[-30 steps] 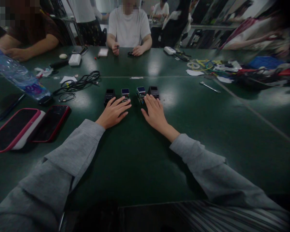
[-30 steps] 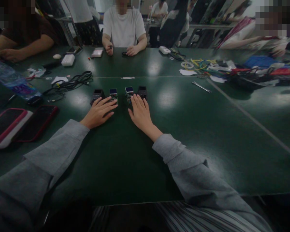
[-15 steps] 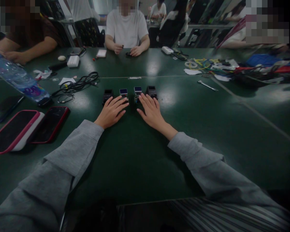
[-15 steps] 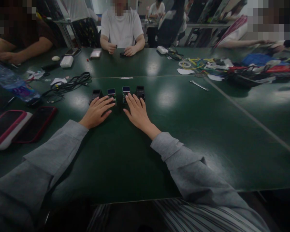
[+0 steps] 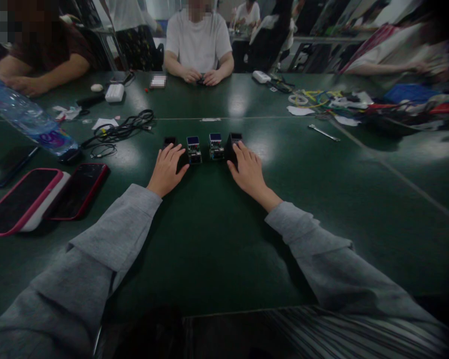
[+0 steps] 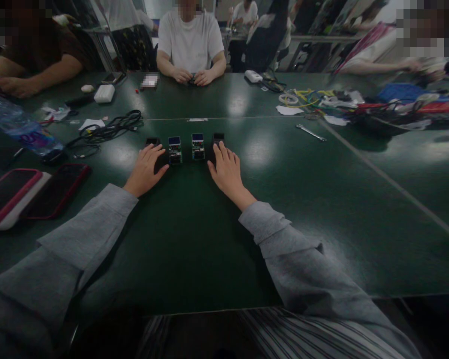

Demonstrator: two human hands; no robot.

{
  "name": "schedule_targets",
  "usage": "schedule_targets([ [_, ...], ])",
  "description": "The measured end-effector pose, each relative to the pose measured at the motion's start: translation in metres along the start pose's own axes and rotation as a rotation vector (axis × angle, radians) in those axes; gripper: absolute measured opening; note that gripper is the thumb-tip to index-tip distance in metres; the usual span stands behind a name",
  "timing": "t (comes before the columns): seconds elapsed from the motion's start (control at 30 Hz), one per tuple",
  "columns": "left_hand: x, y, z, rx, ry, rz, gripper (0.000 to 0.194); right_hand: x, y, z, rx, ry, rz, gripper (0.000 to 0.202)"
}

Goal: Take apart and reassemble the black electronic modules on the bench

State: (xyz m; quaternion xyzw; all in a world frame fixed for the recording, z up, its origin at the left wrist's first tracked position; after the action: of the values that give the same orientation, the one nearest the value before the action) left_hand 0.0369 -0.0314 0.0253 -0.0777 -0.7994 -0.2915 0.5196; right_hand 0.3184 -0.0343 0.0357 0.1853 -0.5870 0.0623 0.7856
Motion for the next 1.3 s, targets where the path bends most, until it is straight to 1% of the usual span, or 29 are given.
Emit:
schedule_targets([
  [0.1,0.001,0.000,-0.002,-0.030,-0.006,0.019,0.056,0.001,-0.001,0.003,0.004,0.003,-0.018,0.055],
  [0.27,0.004,-0.001,-0.008,-0.069,-0.004,-0.010,0.069,-0.001,-0.001,0.002,-0.004,-0.006,-0.024,0.055],
  [0.4,0.005,-0.002,-0.011,-0.092,0.011,0.020,0.078,-0.002,-0.001,0.002,0.001,0.014,-0.026,0.055],
  [0.47,0.004,-0.001,-0.010,-0.101,0.006,0.026,0.080,-0.001,-0.001,0.003,0.001,0.022,-0.025,0.055],
  [0.63,0.001,0.000,-0.004,-0.083,-0.017,-0.001,0.074,0.000,-0.002,0.005,-0.005,0.017,-0.012,0.055],
  [0.87,0.001,0.000,-0.004,-0.047,0.055,0.032,0.062,0.000,-0.002,0.006,-0.026,-0.062,-0.011,0.056],
  [1.13,0.001,-0.001,0.000,-0.005,0.075,0.013,0.059,-0.001,-0.002,0.006,-0.018,-0.068,-0.014,0.056],
  [1.3,0.002,-0.001,-0.001,0.016,0.091,0.002,0.057,-0.001,-0.003,0.006,-0.011,-0.070,-0.023,0.056],
])
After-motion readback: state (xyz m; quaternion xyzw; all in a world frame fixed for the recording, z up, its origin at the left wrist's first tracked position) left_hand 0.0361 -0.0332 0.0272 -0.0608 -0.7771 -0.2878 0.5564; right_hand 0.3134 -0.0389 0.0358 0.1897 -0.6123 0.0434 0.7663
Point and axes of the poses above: each hand's wrist, its own y-axis towards the middle knuckle, its own x-axis out of the back of the hand, z = x × y, the point moved 2 cm from there along y, towards the middle knuckle, and after that the axes turned 13 degrees about z, right-handed, at the moved point
